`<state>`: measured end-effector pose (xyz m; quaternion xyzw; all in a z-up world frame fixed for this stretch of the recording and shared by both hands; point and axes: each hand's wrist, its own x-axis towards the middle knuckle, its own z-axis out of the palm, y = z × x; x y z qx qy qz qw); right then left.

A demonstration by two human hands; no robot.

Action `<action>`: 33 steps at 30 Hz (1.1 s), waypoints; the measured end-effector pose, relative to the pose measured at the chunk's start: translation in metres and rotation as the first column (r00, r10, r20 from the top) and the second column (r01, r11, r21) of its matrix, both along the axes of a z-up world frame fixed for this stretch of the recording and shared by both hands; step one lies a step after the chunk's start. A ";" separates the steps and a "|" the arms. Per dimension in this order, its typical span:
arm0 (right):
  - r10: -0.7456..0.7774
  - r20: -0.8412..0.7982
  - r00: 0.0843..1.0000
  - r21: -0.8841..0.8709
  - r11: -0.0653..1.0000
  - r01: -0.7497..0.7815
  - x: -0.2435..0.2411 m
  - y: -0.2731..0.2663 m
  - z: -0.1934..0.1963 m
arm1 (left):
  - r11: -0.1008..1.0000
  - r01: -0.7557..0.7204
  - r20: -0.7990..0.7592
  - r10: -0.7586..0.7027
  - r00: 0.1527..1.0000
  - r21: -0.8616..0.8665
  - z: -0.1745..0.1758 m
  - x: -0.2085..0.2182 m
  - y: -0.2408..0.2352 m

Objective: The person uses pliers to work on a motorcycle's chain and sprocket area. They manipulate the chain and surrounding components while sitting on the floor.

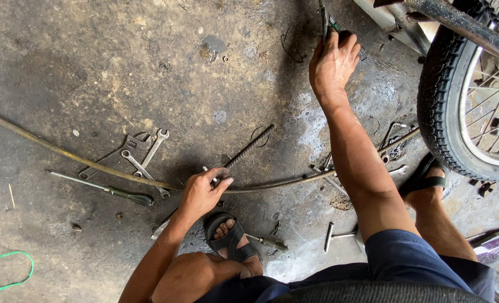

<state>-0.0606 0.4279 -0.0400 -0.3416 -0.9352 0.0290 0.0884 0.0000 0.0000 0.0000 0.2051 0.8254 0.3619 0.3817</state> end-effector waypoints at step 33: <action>-0.325 -0.080 0.942 -0.926 0.374 0.051 0.020 -0.005 0.019 | 1.000 -0.018 0.001 0.018 1.000 -0.008 0.015 -0.009 0.009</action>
